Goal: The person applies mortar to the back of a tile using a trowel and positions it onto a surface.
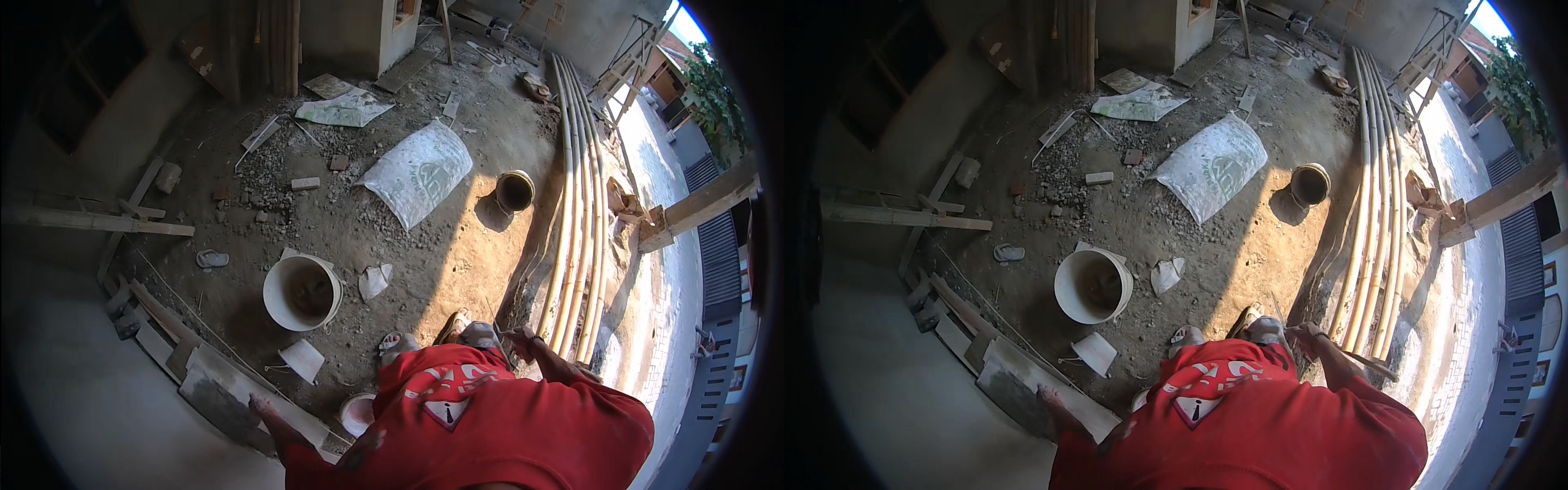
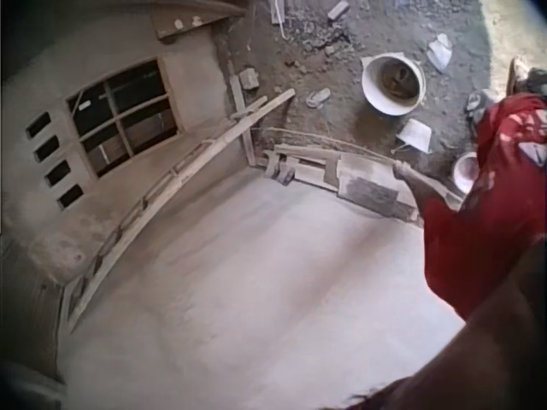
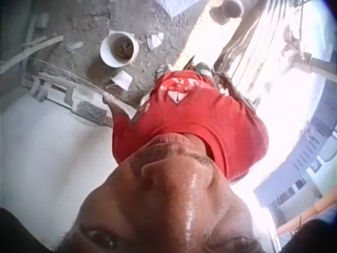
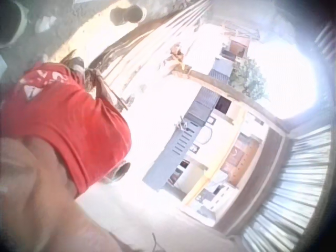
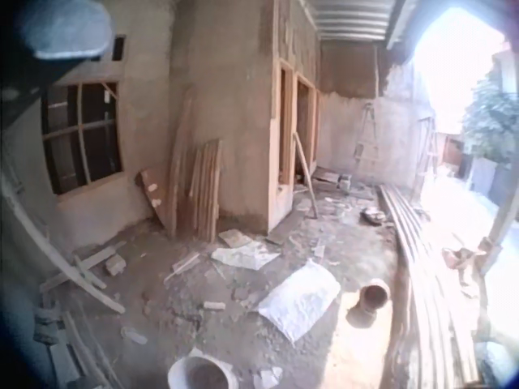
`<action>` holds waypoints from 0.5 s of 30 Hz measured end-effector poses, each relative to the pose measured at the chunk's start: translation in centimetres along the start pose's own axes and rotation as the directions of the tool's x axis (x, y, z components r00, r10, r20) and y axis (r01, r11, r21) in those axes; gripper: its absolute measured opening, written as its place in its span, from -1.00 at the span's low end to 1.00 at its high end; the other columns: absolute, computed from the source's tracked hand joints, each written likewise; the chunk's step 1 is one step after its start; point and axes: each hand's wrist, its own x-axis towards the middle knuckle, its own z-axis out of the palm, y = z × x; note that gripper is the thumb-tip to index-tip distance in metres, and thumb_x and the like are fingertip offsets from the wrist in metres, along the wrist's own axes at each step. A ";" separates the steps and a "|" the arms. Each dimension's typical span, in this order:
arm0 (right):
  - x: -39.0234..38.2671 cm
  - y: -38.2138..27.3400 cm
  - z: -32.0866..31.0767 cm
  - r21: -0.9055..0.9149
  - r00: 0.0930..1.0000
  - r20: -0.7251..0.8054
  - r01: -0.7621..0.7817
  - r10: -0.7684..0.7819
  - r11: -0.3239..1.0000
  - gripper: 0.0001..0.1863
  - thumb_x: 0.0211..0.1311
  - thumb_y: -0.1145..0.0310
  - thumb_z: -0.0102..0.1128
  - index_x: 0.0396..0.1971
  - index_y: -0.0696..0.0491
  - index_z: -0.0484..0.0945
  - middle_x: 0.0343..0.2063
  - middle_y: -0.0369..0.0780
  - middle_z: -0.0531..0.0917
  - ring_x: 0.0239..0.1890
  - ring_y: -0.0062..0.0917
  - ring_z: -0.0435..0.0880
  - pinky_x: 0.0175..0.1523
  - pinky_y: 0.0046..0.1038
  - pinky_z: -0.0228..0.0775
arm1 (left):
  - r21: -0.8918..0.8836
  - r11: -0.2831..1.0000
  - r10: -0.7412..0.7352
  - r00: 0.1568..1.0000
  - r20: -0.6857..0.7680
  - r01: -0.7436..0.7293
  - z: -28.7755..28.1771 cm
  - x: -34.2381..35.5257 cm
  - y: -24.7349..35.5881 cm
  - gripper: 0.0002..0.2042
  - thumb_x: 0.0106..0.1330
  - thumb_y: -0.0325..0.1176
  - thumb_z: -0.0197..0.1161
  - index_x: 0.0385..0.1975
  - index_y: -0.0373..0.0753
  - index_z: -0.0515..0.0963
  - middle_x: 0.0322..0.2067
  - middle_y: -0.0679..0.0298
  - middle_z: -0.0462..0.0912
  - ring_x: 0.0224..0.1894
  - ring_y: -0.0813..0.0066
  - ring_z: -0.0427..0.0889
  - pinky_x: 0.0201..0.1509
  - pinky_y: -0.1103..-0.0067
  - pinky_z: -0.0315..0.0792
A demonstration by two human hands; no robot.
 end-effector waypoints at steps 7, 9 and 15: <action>2.0 5.2 -2.8 0.066 0.925 -0.008 -0.378 0.379 0.923 -0.65 0.12 0.10 0.13 -0.52 0.14 0.56 -0.69 -0.19 0.53 -0.69 -0.42 0.50 -0.58 -0.34 0.33 | 0.225 0.944 0.060 0.794 0.605 -0.243 26.4 -17.7 -6.4 -0.50 0.31 0.06 -0.03 0.01 -0.27 0.35 -0.06 0.10 0.49 -0.27 0.25 0.57 -0.15 0.33 0.41; 3.5 5.2 -3.2 0.243 0.908 0.002 -0.407 0.420 0.880 -0.64 0.12 0.11 0.14 -0.55 0.15 0.54 -0.68 -0.19 0.54 -0.68 -0.43 0.50 -0.58 -0.33 0.33 | 0.228 0.923 -0.030 0.533 0.846 -0.310 31.8 -21.0 -7.6 -0.54 0.29 -0.07 0.02 0.06 -0.23 0.24 -0.04 0.02 0.48 -0.30 0.14 0.61 -0.11 0.27 0.40; 12.7 9.5 -6.2 0.130 0.983 -0.098 -0.144 0.157 0.981 -0.61 0.04 0.10 0.11 -0.37 0.17 0.58 -0.51 -0.12 0.65 -0.39 -0.38 0.66 -0.27 -0.38 0.48 | 0.518 0.717 -0.261 0.509 0.820 -0.467 45.1 -31.2 -11.1 -0.48 0.21 -0.26 0.04 0.20 -0.12 0.13 0.02 -0.01 0.43 -0.29 0.17 0.62 -0.09 0.21 0.39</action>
